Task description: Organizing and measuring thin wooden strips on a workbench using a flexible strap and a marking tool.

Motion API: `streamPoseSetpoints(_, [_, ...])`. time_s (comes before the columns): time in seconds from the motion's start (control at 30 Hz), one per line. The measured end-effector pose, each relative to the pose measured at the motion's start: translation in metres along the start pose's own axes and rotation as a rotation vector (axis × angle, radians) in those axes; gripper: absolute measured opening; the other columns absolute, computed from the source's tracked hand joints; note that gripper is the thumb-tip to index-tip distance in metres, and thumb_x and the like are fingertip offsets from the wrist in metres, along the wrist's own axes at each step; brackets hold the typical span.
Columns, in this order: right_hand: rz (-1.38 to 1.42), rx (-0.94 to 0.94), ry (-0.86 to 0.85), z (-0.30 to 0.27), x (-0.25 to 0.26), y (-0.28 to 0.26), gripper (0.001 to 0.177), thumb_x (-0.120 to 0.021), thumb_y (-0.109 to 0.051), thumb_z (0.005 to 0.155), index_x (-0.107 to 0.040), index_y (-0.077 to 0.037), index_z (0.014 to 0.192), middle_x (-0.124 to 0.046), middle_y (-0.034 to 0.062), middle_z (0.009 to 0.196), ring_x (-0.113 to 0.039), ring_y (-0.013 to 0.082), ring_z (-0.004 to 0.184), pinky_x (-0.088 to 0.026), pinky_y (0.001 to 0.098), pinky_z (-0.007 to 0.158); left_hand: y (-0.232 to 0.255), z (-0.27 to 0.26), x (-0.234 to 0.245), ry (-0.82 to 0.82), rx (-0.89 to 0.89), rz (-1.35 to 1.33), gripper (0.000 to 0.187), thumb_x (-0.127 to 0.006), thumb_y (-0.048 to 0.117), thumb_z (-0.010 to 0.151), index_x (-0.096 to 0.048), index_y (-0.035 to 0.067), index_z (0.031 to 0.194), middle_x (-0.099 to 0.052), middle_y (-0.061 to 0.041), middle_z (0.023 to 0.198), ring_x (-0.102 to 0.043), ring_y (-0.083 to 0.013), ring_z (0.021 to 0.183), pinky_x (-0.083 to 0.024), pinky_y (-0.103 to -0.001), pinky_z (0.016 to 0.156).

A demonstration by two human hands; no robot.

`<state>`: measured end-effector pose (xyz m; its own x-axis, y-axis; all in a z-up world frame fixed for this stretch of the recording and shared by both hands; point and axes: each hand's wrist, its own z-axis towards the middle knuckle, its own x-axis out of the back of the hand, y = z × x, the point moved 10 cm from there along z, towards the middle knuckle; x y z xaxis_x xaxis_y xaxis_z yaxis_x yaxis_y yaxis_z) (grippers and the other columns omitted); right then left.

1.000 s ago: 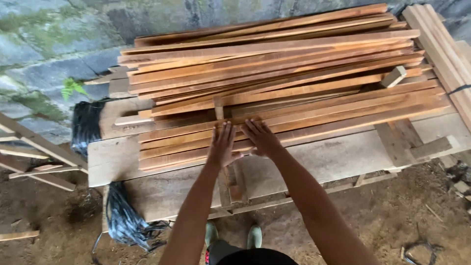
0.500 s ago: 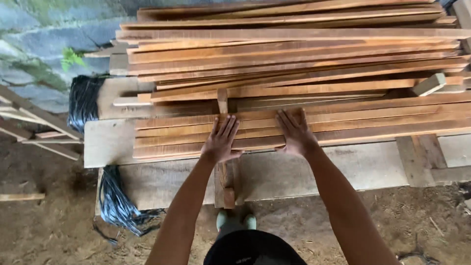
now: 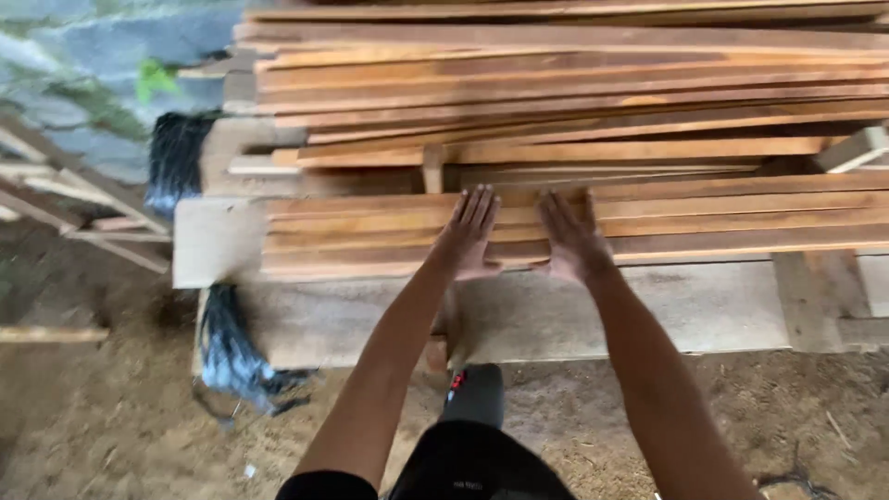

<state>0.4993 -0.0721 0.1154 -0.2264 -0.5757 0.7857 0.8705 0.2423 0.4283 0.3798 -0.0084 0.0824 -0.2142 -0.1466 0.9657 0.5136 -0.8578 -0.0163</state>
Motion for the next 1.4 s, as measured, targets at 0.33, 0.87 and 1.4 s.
streamPoseSetpoints(0.33, [0.136, -0.028, -0.082, -0.01, -0.013, -0.002, 0.125, -0.071, -0.081, 0.055, -0.05, -0.006, 0.152, -0.05, 0.0157, 0.158, -0.048, 0.0323, 0.145, -0.018, 0.0762, 0.119, 0.006, -0.001, 0.004, -0.035, -0.09, -0.041, 0.133, -0.084, 0.069, 0.056, -0.035, -0.004, 0.156, -0.031, -0.032, 0.162, -0.029, -0.0464, 0.152, -0.019, -0.061, 0.126])
streamPoseSetpoints(0.87, [0.242, -0.093, -0.155, -0.004, 0.005, 0.018, 0.115, -0.081, -0.053, 0.06, -0.041, -0.006, 0.158, -0.044, 0.0126, 0.161, -0.043, 0.026, 0.147, -0.025, 0.0671, 0.121, 0.064, 0.044, -0.013, -0.005, -0.089, 0.112, 0.133, -0.082, 0.069, 0.049, -0.042, -0.006, 0.15, -0.04, -0.032, 0.156, -0.036, -0.0451, 0.149, -0.023, -0.058, 0.125])
streamPoseSetpoints(1.4, [0.473, -0.057, -0.339, -0.128, -0.03, 0.169, 0.127, -0.086, -0.068, 0.055, -0.04, -0.006, 0.156, -0.039, 0.0143, 0.165, -0.036, 0.0286, 0.152, -0.014, 0.0543, 0.13, 0.059, 0.045, -0.027, -0.271, 0.026, 0.124, 0.133, -0.082, 0.061, 0.064, -0.017, 0.001, 0.163, -0.017, -0.024, 0.17, -0.014, -0.0384, 0.158, -0.007, -0.053, 0.131])
